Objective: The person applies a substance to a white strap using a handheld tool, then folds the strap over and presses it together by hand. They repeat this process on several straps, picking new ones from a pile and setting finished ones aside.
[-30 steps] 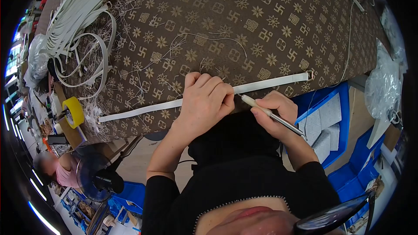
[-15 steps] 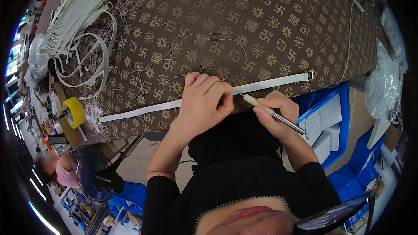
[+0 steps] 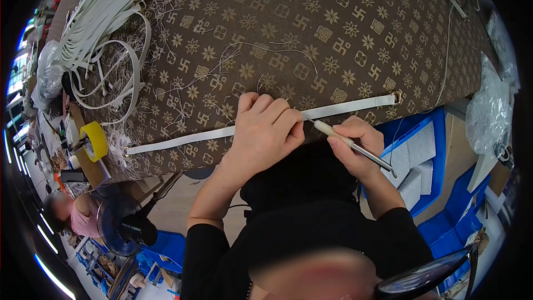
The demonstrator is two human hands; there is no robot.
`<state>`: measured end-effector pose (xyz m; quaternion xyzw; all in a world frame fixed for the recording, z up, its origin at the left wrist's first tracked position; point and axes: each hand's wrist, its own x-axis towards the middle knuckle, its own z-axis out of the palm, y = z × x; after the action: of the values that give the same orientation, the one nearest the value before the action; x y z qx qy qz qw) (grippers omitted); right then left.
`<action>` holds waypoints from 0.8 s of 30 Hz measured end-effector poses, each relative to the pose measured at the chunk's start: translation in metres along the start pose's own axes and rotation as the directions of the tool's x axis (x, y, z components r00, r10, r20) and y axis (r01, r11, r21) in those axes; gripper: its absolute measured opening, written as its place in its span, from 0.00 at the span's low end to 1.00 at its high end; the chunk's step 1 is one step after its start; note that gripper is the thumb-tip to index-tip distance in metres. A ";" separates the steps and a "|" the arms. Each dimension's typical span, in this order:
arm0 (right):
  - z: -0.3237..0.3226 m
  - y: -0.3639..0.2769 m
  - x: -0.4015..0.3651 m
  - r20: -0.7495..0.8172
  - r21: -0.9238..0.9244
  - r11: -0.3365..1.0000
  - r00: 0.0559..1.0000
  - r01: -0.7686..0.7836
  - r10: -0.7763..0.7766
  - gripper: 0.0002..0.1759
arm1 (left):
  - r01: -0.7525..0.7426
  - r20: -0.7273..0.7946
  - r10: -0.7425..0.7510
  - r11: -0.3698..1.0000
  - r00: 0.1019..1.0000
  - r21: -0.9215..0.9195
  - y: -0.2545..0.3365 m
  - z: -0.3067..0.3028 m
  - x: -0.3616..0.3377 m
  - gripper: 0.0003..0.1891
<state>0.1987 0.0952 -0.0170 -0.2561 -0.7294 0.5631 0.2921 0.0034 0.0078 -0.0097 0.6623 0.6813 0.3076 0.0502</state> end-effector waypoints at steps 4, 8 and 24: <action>0.000 0.002 0.001 0.003 -0.010 1.000 1.000 0.025 -0.025 0.11 | 0.003 -0.004 -0.003 0.999 1.000 -0.035 -0.001 0.000 0.000 0.10; 0.002 -0.001 0.002 0.013 -0.051 0.998 0.999 0.031 -0.030 0.12 | 0.013 0.015 -0.012 0.999 1.000 -0.047 -0.002 -0.001 0.001 0.10; 0.004 -0.001 0.007 0.031 -0.115 0.987 0.994 0.109 -0.106 0.13 | 0.026 0.037 -0.024 0.998 0.999 -0.054 -0.002 -0.002 0.001 0.10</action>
<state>0.1909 0.0973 -0.0158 -0.2259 -0.7774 0.5062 0.2973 0.0003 0.0083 -0.0088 0.6577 0.6798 0.3133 0.0843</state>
